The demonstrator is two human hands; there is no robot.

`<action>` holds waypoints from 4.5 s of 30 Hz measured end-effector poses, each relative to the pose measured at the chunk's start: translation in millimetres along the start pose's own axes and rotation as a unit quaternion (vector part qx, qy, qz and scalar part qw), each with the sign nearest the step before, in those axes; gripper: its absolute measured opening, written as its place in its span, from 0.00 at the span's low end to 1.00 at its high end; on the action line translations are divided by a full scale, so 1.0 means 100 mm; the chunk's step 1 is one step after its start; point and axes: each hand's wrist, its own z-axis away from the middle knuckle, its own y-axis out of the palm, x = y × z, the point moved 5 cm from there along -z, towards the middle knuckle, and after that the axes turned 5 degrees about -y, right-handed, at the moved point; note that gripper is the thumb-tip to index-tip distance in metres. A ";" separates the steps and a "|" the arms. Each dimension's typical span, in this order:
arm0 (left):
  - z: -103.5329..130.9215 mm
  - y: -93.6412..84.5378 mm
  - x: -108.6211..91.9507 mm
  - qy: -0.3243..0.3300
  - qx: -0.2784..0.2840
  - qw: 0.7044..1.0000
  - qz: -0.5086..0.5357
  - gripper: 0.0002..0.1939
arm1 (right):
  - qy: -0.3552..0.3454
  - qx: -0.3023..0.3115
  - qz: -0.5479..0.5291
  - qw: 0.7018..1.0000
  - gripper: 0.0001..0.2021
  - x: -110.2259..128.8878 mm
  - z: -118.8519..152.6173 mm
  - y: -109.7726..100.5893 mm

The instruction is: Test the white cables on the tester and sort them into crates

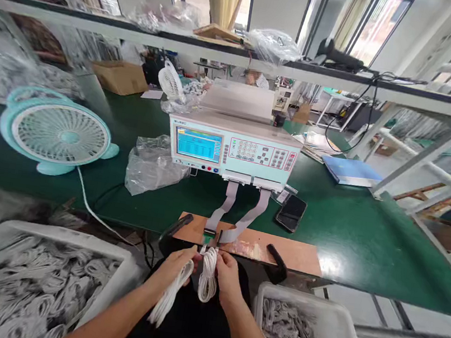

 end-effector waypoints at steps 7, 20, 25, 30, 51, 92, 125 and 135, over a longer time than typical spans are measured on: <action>-0.28 0.11 0.09 0.057 -0.007 0.998 -0.020 0.25 | -0.015 0.010 -0.017 1.000 0.11 0.05 -0.01 0.05; 0.03 0.30 0.23 0.006 0.054 0.992 0.117 0.19 | 0.006 0.038 0.103 0.994 0.16 0.28 0.31 -0.23; 0.08 0.27 0.31 -0.055 0.089 0.956 0.273 0.18 | -0.013 0.039 0.522 0.852 0.11 0.70 0.48 -1.01; 0.17 0.38 0.24 0.030 0.084 0.962 0.256 0.11 | -0.067 0.137 0.505 0.849 0.11 0.57 0.69 -0.53; 0.50 0.20 0.32 -0.032 0.154 0.977 0.144 0.11 | -0.064 0.129 0.211 0.967 0.11 0.22 0.68 -0.04; 0.02 0.17 0.24 0.000 0.157 0.971 0.179 0.17 | -0.062 0.058 0.157 0.984 0.14 0.17 0.04 -0.01; -0.17 0.11 0.03 0.263 -0.076 0.957 -0.093 0.18 | 0.085 0.068 -0.057 0.992 0.09 0.10 -0.06 0.03; -0.20 0.16 0.16 0.201 -0.091 0.975 0.003 0.18 | 0.083 0.095 -0.071 0.989 0.10 0.13 -0.05 0.06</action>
